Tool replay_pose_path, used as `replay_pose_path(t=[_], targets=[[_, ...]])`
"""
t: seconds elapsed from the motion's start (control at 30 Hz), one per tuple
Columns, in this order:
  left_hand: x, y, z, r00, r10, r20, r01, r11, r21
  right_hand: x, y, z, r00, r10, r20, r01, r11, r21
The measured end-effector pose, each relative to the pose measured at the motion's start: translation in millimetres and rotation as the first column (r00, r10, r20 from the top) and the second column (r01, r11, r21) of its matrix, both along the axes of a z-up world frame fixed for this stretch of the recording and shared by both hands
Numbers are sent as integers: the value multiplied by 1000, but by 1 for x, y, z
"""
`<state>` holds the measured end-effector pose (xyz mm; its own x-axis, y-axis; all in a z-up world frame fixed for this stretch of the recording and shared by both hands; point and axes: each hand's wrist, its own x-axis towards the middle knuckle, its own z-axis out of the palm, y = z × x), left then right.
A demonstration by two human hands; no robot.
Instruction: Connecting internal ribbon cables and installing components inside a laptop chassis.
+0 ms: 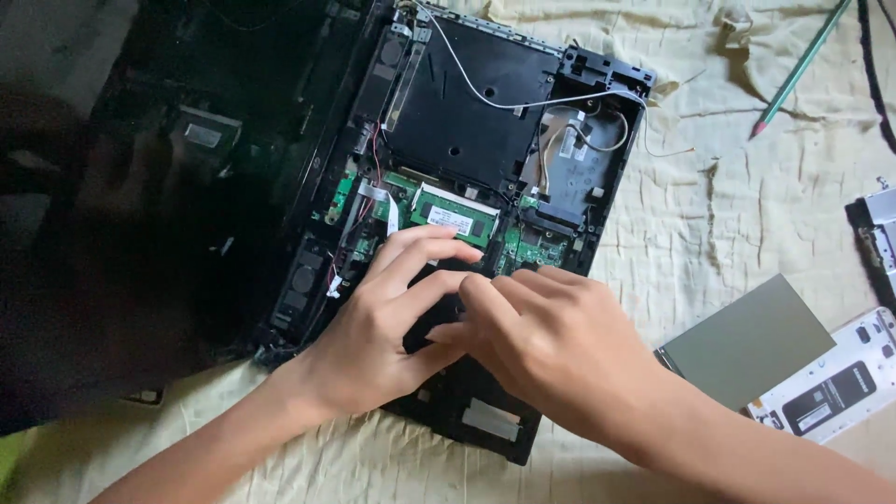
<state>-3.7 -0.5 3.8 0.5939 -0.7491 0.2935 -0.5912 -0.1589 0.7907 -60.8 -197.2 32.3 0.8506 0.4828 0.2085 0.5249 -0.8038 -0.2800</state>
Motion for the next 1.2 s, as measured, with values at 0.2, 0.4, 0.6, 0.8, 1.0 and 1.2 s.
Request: replay_pose_path(t=[0.2, 0.4, 0.6, 0.8, 1.0, 1.2], targets=[[1, 0, -1, 1000, 6, 1, -6, 1000, -7, 3, -1, -1, 993, 105, 51, -109, 990, 89], [2, -1, 3, 999, 24, -30, -25, 1000, -18, 4, 2, 8, 993, 114, -7, -113, 991, 75], [2, -1, 3, 999, 19, -46, -19, 1000, 2, 4, 1, 4, 988, 148, -48, -143, 986, 91], [2, -2, 7, 999, 16, -49, -16, 1000, 8, 2, -3, 2, 983, 184, 25, -184, 983, 23], [1, -3, 3, 999, 37, 5, -37, 999, 11, 2, -3, 9, 967, 240, 84, -242, 970, 5], [1, -2, 1, 999, 31, -13, -31, 999, 27, 4, -3, 9, 969, 248, 16, -248, 968, 38]])
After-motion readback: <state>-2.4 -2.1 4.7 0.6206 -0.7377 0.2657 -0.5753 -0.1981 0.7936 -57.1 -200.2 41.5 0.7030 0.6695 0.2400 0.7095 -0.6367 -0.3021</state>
